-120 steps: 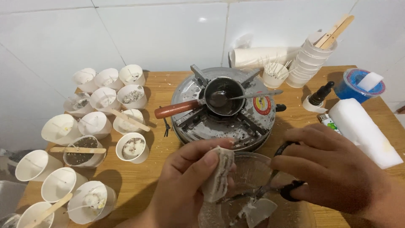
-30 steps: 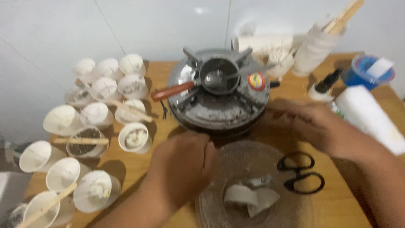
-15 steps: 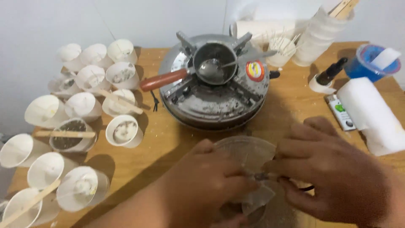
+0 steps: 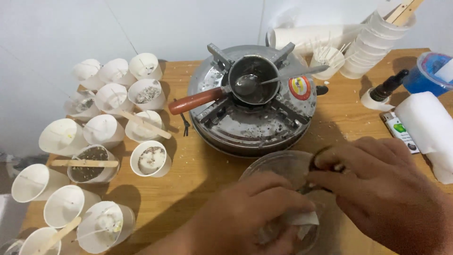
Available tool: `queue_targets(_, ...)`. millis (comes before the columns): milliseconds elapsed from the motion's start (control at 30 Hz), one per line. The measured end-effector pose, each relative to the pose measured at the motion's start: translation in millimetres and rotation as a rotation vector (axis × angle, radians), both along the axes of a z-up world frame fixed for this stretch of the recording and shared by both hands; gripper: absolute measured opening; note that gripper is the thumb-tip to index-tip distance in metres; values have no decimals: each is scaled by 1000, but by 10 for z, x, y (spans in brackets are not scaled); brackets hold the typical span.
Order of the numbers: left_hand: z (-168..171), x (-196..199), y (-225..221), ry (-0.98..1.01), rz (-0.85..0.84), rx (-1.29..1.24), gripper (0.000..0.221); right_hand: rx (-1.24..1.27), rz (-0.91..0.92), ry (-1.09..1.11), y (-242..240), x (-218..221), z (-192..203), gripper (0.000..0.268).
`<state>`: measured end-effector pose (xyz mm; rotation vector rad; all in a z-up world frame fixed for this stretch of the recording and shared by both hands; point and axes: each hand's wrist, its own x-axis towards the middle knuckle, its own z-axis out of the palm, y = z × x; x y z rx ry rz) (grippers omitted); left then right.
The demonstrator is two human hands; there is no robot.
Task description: Using scissors to scrape and trim off excess wax residue from a molded wax piece to clean it.
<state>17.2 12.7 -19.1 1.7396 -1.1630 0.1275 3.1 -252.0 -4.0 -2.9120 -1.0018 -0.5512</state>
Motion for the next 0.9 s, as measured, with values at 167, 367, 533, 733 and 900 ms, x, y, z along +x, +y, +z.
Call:
queue_targets(167, 4, 46, 48, 18, -46, -16, 31, -18, -2, -53, 78, 25, 39, 46)
queue_targets(367, 64, 35, 91, 46, -65, -57, 35, -123, -81, -166, 87, 10, 3, 53)
queue_targets(533, 142, 2, 145, 110, -24, -41, 35, -37, -53, -223, 176, -4, 72, 47)
queue_targets(733, 128, -75, 129, 263, 84, -250, 27, -28, -20, -246, -128, 40, 106, 29)
queue_targets(900, 55, -87, 58, 726, -151, -757, 41, 125, -178, -113, -358, 146, 90, 27)
